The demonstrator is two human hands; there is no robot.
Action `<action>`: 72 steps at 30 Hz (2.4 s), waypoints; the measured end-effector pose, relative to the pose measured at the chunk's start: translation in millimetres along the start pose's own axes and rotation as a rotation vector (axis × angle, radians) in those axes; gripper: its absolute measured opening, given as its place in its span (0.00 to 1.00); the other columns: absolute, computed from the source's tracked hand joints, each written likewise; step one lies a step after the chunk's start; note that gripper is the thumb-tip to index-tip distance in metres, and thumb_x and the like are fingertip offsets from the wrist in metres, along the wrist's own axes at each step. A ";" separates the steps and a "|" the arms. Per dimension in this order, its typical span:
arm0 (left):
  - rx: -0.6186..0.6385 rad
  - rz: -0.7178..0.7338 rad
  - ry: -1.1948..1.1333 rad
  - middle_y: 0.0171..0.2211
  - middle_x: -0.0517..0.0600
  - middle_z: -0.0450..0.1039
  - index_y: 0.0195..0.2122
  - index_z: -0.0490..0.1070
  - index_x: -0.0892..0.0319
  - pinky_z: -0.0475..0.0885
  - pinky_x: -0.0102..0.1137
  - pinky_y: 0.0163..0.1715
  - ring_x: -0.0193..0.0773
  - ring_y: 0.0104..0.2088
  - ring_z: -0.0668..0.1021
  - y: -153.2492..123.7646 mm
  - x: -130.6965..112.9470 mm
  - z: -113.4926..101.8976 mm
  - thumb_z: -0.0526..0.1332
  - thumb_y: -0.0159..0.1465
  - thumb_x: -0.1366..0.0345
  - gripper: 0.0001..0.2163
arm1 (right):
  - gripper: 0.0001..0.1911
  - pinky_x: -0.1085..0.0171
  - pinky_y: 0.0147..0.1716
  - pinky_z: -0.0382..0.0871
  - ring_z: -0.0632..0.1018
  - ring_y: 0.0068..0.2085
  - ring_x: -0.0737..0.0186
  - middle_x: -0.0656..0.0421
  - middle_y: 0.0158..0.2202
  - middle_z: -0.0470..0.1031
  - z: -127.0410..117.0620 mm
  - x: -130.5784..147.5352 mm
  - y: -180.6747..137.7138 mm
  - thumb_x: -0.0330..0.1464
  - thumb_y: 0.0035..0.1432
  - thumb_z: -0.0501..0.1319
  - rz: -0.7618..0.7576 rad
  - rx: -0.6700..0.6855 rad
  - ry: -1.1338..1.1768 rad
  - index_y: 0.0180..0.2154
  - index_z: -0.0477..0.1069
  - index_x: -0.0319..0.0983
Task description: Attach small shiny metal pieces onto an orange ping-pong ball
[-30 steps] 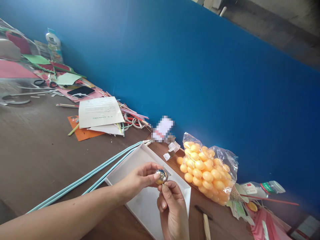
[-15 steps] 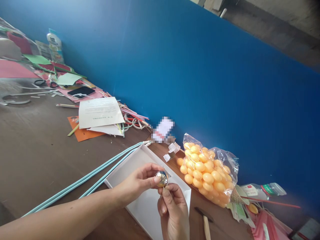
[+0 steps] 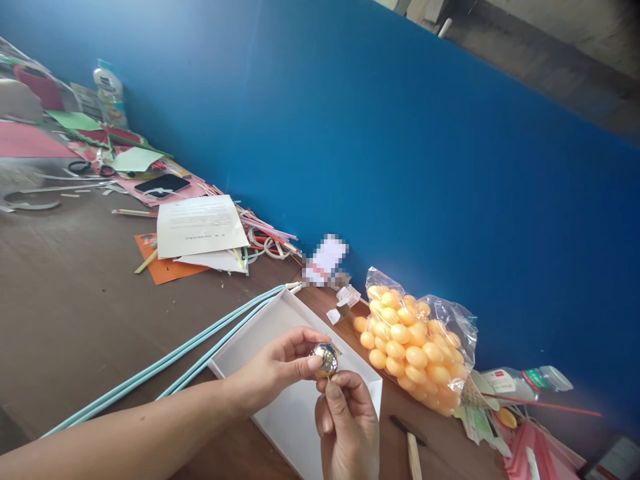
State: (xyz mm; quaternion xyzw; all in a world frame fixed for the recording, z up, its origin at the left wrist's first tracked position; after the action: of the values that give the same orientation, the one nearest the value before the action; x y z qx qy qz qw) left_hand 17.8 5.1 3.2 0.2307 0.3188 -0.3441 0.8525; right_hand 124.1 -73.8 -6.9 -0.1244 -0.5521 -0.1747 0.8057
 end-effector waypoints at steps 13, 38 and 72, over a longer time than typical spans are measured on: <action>-0.001 0.002 -0.006 0.39 0.55 0.71 0.43 0.65 0.61 0.67 0.37 0.39 0.35 0.32 0.74 -0.1 -0.6 0.9 0.59 0.59 0.70 0.10 | 0.08 0.76 0.15 0.49 0.60 0.15 0.82 0.63 0.25 0.73 2.0 1.3 -1.0 0.35 0.50 0.65 0.015 -0.008 0.056 0.29 0.66 0.40; -0.029 -0.015 0.102 0.40 0.55 0.72 0.44 0.67 0.60 0.68 0.37 0.40 0.39 0.37 0.75 -1.3 -2.8 -0.8 0.62 0.57 0.66 0.13 | 0.09 0.73 0.17 0.64 0.64 0.18 0.76 0.63 0.24 0.73 3.0 1.8 0.3 0.34 0.51 0.63 0.034 0.028 0.031 0.28 0.64 0.39; -0.079 -0.058 0.029 0.32 0.50 0.73 0.42 0.68 0.61 0.69 0.34 0.34 0.34 0.27 0.75 -0.4 4.6 1.0 0.63 0.55 0.62 0.14 | 0.10 0.70 0.19 0.66 0.65 0.19 0.73 0.65 0.22 0.67 10.8 7.4 0.6 0.39 0.55 0.59 -0.012 -0.064 -0.221 0.30 0.62 0.39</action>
State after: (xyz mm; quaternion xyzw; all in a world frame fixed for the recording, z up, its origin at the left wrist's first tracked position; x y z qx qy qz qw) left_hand 20.4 2.2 0.6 0.1922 0.3509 -0.3524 0.8460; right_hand 117.7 -70.0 3.8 -0.1653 -0.6326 -0.1824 0.7344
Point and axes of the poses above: each hand's wrist, its own y-axis towards the middle knuckle, its own z-axis out of the palm, x = y × z, the point moved 2 cm from there along y, towards the middle knuckle
